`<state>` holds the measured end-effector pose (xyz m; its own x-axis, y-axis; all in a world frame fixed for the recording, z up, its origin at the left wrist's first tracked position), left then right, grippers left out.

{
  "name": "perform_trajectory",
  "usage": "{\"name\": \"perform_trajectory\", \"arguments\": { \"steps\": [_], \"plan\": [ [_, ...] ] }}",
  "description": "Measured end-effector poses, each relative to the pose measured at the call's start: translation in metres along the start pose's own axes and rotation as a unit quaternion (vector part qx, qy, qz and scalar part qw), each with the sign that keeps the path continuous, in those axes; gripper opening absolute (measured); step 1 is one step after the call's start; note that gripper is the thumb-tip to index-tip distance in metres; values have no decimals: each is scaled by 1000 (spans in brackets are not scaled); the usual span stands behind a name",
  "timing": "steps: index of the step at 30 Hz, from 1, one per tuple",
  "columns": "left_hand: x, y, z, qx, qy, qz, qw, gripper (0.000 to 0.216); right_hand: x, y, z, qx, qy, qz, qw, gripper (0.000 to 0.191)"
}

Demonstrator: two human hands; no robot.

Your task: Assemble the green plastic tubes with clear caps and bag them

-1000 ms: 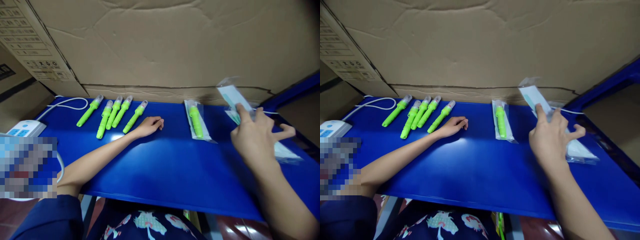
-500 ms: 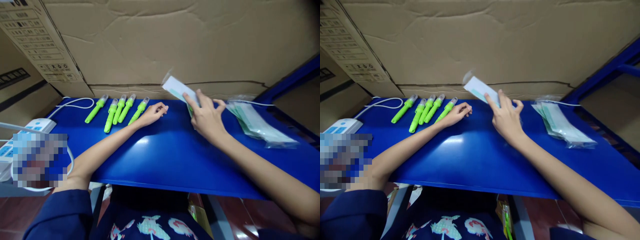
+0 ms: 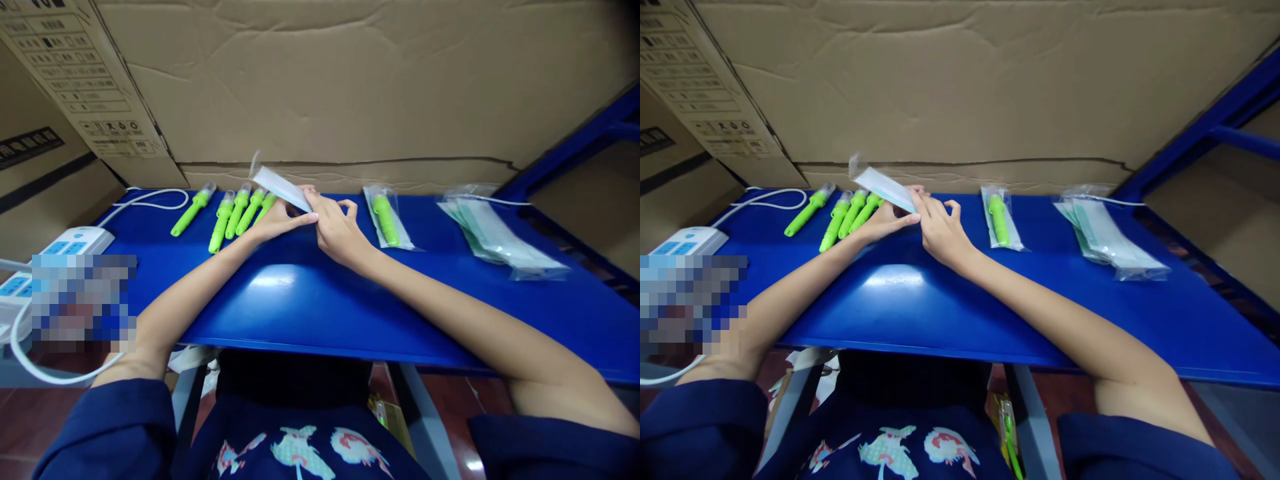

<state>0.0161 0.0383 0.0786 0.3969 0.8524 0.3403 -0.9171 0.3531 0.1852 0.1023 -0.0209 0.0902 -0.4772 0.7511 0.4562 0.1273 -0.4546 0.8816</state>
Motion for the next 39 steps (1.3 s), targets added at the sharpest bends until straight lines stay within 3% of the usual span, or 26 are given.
{"name": "perform_trajectory", "arguments": {
  "steps": [5,10,14,16,20,23,26,29,34,39],
  "plan": [
    [5,19,2,-50,-16,64,997,52,4,6,6,14,5,35,999,64],
    [16,79,-1,-203,-48,217,954,48,4,14,28,30,-36,114,992,63],
    [19,108,-8,-271,-42,256,927,50,19,-13,28,72,-34,87,993,57],
    [19,116,-12,-292,-38,265,918,47,35,-30,23,111,-26,70,991,63],
    [17,124,-15,-323,-35,269,907,38,71,-60,25,209,-95,69,971,80],
    [15,130,-19,-340,-31,276,898,36,90,-85,25,243,-142,1,960,79],
    [16,133,-26,-364,-21,280,888,36,100,-92,6,216,-67,-60,972,65],
    [17,133,-32,-384,-8,281,880,37,100,-92,-15,160,23,-106,981,65],
    [16,126,-36,-406,9,269,873,30,99,-78,-29,0,93,-74,993,64],
    [17,116,-33,-402,12,223,888,34,91,-72,-24,-54,103,-88,989,52]
  ]
}}
Point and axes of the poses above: each hand's wrist, its own x-axis towards the middle knuckle, its own y-axis out of the back of the hand, z = x × y, the point moved 10 cm from there along x, towards the middle knuckle, and after that the axes turned 15 degrees about -x, right-handed, at the moved point
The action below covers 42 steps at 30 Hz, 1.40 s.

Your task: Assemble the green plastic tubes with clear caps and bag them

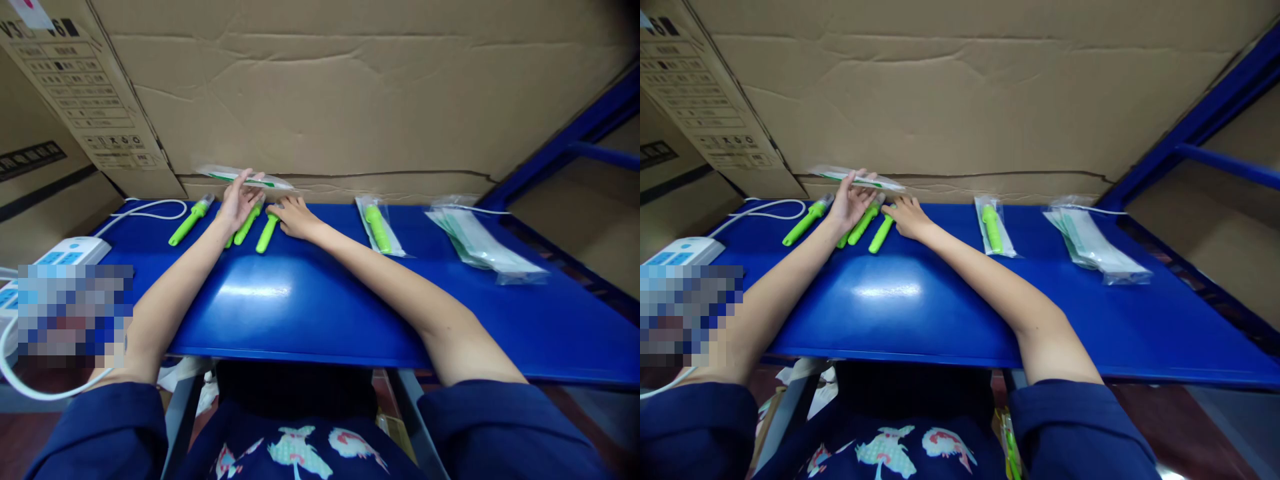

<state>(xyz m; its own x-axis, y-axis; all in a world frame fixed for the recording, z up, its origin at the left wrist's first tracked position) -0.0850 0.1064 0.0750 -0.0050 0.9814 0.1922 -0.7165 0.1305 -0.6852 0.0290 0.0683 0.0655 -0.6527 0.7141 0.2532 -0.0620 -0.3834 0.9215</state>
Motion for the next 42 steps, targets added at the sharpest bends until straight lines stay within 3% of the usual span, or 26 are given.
{"name": "perform_trajectory", "arguments": {
  "steps": [9,12,19,23,28,37,42],
  "plan": [
    [-6,-13,-13,-8,62,-56,997,59,-37,1,19,-82,5,-91,992,49],
    [-7,-15,-19,-7,90,-58,994,65,-47,3,24,-109,9,-94,990,49],
    [-21,-29,-39,2,245,-116,962,75,-73,8,35,-111,-15,-73,991,45],
    [-37,-34,-55,12,346,-171,923,68,-91,7,39,-105,-28,-33,993,40],
    [-48,-42,-65,11,376,-233,897,47,-108,3,44,-48,-27,-27,998,44],
    [-50,-31,-65,12,399,-156,903,52,-126,25,85,-28,-163,30,986,48],
    [-49,-19,-55,-17,388,-112,915,49,-133,23,96,-45,-192,9,980,49]
  ]
}}
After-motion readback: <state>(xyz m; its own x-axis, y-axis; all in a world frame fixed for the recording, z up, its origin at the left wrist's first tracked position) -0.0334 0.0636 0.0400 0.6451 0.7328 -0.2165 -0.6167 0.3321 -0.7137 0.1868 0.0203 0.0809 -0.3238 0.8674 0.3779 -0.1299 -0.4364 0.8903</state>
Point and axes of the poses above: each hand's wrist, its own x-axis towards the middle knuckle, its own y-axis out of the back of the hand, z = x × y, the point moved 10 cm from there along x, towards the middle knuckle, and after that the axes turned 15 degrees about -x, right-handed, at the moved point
